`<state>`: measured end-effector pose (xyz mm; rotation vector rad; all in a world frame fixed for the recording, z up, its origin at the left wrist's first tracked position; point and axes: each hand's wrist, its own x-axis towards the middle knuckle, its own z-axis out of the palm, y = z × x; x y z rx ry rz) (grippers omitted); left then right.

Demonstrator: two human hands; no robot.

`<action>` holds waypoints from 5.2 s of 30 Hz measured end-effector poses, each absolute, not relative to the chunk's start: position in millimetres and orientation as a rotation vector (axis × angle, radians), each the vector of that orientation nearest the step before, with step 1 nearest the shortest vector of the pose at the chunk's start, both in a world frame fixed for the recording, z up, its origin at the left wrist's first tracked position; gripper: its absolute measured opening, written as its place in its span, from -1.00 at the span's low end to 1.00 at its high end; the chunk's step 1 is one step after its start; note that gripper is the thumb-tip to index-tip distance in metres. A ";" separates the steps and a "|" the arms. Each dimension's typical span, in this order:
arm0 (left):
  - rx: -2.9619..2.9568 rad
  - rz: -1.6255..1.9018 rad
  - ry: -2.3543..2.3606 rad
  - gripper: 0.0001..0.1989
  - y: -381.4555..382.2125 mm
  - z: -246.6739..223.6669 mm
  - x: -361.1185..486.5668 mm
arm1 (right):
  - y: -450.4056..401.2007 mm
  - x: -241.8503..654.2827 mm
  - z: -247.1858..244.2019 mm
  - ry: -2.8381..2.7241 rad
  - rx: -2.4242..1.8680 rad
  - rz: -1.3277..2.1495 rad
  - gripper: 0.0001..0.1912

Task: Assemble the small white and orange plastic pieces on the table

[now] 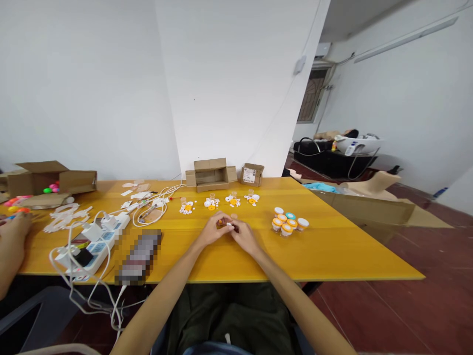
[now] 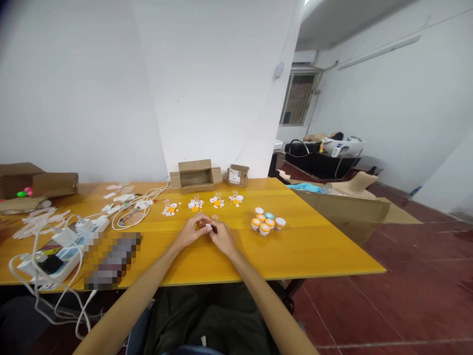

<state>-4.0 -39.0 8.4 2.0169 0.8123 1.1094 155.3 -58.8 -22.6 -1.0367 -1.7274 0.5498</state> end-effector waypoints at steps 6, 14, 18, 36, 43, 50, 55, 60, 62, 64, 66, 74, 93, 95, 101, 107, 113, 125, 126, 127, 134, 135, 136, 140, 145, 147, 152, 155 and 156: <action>1.948 1.096 0.816 -0.74 -35.3 5.6 -3.3 | -56.4 157.6 -24.4 -1.695 -1.104 0.604 -0.79; 1.737 1.134 0.850 -0.68 -26.3 0.1 -3.5 | -62.0 155.2 -17.6 -1.631 -1.032 0.714 -0.72; 1.709 1.108 0.797 -0.66 -26.8 0.6 -3.8 | -61.4 155.5 -16.6 -1.625 -1.056 0.735 -0.65; 1.562 1.013 0.654 -0.59 -30.8 9.4 -5.2 | -51.8 160.0 -29.0 -1.632 -1.096 0.693 -0.47; 1.546 1.019 0.640 -0.60 -32.7 11.1 -6.2 | -51.4 161.0 -29.8 -1.638 -1.098 0.712 -0.45; 1.536 1.019 0.612 -0.62 -32.6 10.6 -6.6 | -51.6 162.3 -28.2 -1.642 -1.087 0.746 -0.41; 1.535 1.019 0.603 -0.61 -32.7 11.5 -6.4 | -52.5 162.0 -26.6 -1.641 -1.079 0.759 -0.38; 1.534 1.023 0.596 -0.61 -32.5 11.7 -6.6 | -53.4 160.6 -24.9 -1.626 -1.098 0.778 -0.35; 1.535 1.024 0.595 -0.61 -31.9 10.9 -6.8 | -53.6 160.1 -24.5 -1.620 -1.104 0.783 -0.33; 1.537 1.025 0.600 -0.60 -31.0 9.9 -7.0 | -53.7 159.6 -24.2 -1.611 -1.108 0.786 -0.32; 1.539 1.024 0.610 -0.59 -30.2 9.1 -7.1 | -53.8 159.2 -24.2 -1.600 -1.104 0.785 -0.32; 1.551 1.014 0.640 -0.58 -28.1 6.5 -8.0 | -55.0 158.7 -24.1 -1.554 -1.091 0.809 -0.30; 1.803 1.120 0.865 -0.78 -25.7 1.9 -6.1 | -57.1 158.3 -18.3 -1.500 -1.121 0.732 -0.29; 1.869 1.156 0.898 -0.83 -25.2 1.5 -6.2 | -57.0 158.8 -18.9 -1.460 -1.145 0.697 -0.29; 2.182 1.108 1.001 -0.88 -28.1 0.7 -5.3 | -58.4 160.1 -19.6 -1.395 -1.173 0.641 -0.31; 2.438 0.926 1.086 -0.85 -34.0 -0.3 -5.0 | -61.0 159.5 -16.7 -1.390 -1.183 0.633 -0.31; 2.483 0.915 1.147 -0.82 -33.1 -4.2 -5.5 | -61.6 160.0 -17.4 -1.403 -1.170 0.642 -0.37; 2.170 1.141 1.146 -0.79 -32.3 3.7 -4.3 | -59.6 155.5 -19.7 -1.404 -1.103 0.666 -0.60; 2.145 1.152 1.136 -0.78 -32.7 4.6 -4.5 | -60.1 154.8 -19.4 -1.412 -1.096 0.657 -0.63; 2.126 1.160 1.124 -0.78 -33.1 5.3 -4.8 | -60.9 154.2 -18.9 -1.429 -1.088 0.645 -0.66; 2.058 1.180 0.970 -0.84 -32.1 5.8 -5.5 | -66.7 154.8 -13.3 -1.525 -1.126 0.614 -0.78; 2.053 1.187 0.952 -0.84 -31.8 5.7 -5.5 | -66.8 154.9 -12.9 -1.522 -1.130 0.613 -0.78; 2.049 1.196 0.944 -0.84 -31.6 5.7 -5.4 | -66.8 154.7 -12.6 -1.520 -1.126 0.616 -0.78; 2.067 1.237 0.971 -0.83 -31.7 7.0 -5.7 | -65.4 153.6 -13.1 -1.520 -1.046 0.668 -0.77; 2.072 1.271 0.982 -0.82 -31.8 8.4 -6.0 | -63.1 153.1 -15.3 -1.498 -0.977 0.754 -0.70; 2.062 1.266 0.962 -0.83 -31.7 8.2 -5.7 | -62.4 153.3 -16.0 -1.498 -0.986 0.760 -0.66; 2.020 1.230 0.905 -0.85 -31.7 6.8 -5.0 | -59.9 155.3 -17.4 -1.526 -1.046 0.702 -0.58; 1.991 1.211 0.878 -0.85 -31.6 6.7 -4.8 | -59.0 156.3 -18.3 -1.550 -1.089 0.671 -0.56; 1.985 1.203 0.872 -0.85 -31.6 6.8 -4.8 | -58.9 156.4 -18.6 -1.557 -1.101 0.654 -0.55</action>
